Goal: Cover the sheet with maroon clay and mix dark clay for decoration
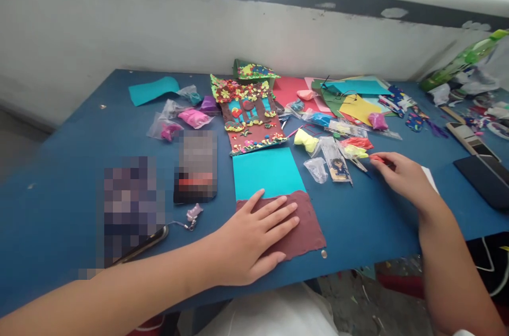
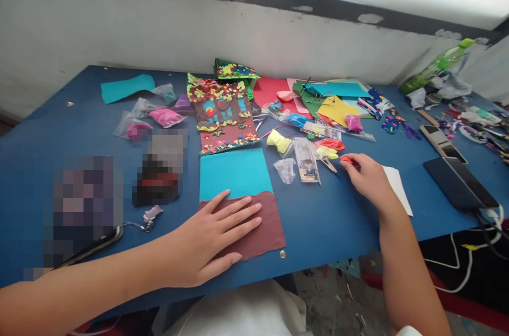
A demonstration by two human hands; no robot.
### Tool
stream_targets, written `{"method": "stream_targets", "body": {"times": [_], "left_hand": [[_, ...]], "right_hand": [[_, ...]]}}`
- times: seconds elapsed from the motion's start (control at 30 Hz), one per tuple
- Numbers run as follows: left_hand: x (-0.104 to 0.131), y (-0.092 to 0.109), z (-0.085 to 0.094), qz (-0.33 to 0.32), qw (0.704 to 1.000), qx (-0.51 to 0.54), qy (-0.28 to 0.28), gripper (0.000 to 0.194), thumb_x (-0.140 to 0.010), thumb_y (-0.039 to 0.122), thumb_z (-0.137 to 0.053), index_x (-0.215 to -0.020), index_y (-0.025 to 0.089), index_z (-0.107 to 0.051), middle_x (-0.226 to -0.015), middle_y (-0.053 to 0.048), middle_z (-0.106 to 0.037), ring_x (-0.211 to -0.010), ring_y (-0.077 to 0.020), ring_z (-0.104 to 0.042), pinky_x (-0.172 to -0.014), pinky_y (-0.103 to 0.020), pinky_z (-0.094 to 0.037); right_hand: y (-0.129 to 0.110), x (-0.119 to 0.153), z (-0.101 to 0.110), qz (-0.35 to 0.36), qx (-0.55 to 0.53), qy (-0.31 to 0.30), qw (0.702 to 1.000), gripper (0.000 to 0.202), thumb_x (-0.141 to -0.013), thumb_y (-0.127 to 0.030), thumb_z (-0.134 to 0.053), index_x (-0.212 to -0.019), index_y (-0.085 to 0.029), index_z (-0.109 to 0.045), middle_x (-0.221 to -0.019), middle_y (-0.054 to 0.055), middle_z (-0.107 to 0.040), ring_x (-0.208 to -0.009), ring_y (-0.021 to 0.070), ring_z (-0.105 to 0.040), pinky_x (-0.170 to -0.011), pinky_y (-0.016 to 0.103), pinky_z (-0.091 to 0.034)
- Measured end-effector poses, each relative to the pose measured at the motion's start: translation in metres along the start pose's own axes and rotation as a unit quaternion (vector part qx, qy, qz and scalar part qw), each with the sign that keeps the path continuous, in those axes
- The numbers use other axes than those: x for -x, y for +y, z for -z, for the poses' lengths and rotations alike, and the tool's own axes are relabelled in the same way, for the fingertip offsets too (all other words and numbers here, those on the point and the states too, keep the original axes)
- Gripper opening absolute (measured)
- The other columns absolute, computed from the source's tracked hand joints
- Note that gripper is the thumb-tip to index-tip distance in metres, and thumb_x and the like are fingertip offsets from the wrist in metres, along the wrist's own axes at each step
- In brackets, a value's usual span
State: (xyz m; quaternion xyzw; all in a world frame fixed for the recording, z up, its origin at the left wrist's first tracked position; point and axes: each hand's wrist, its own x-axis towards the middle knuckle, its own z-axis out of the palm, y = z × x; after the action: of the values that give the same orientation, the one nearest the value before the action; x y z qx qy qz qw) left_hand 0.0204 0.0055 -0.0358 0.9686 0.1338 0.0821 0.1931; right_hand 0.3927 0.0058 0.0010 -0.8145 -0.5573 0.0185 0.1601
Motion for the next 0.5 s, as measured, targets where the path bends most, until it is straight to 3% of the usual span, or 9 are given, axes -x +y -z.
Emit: {"method": "stream_targets", "body": {"times": [0.1, 0.17, 0.3, 0.5], "left_hand": [[0.001, 0.000, -0.002, 0.000, 1.000, -0.004, 0.003, 0.054, -0.100, 0.037, -0.035, -0.151, 0.020, -0.031, -0.160, -0.004, -0.026, -0.150, -0.0240, -0.022, -0.123, -0.047, -0.001], [0.001, 0.001, -0.003, 0.002, 1.000, -0.007, 0.006, 0.054, -0.101, 0.037, -0.034, -0.151, 0.019, -0.031, -0.161, -0.004, -0.025, -0.150, -0.0238, -0.021, -0.123, -0.046, 0.002], [0.001, 0.003, -0.004, 0.001, 1.000, -0.015, 0.006, 0.054, -0.101, 0.037, -0.033, -0.151, 0.018, -0.031, -0.161, -0.004, -0.024, -0.150, -0.0243, -0.020, -0.122, -0.046, 0.006], [0.001, 0.004, 0.000, 0.001, 1.000, -0.020, 0.010, 0.054, -0.100, 0.037, -0.037, -0.150, 0.017, -0.034, -0.159, -0.007, -0.030, -0.148, -0.0268, -0.027, -0.122, -0.050, -0.010]], "right_hand": [[-0.001, 0.000, 0.004, -0.019, -0.001, 0.022, 1.000, 0.093, -0.072, -0.083, -0.025, -0.086, -0.007, -0.078, -0.084, 0.017, -0.073, -0.073, 0.0204, -0.066, -0.061, 0.040, -0.039], [-0.003, 0.000, 0.005, -0.028, -0.004, 0.031, 0.999, 0.093, -0.067, -0.087, -0.025, -0.079, -0.010, -0.077, -0.080, 0.016, -0.072, -0.069, 0.0197, -0.065, -0.059, 0.038, -0.039], [-0.012, 0.002, 0.004, -0.041, -0.016, 0.053, 0.998, 0.075, -0.060, -0.085, -0.034, -0.066, -0.018, -0.069, -0.071, 0.014, -0.069, -0.059, 0.0207, -0.059, -0.052, 0.035, -0.040], [-0.019, 0.005, 0.004, -0.051, -0.041, 0.086, 0.994, 0.050, -0.054, -0.073, -0.042, -0.056, -0.025, -0.054, -0.057, 0.008, -0.058, -0.051, 0.0213, -0.049, -0.050, 0.034, -0.036]]}}
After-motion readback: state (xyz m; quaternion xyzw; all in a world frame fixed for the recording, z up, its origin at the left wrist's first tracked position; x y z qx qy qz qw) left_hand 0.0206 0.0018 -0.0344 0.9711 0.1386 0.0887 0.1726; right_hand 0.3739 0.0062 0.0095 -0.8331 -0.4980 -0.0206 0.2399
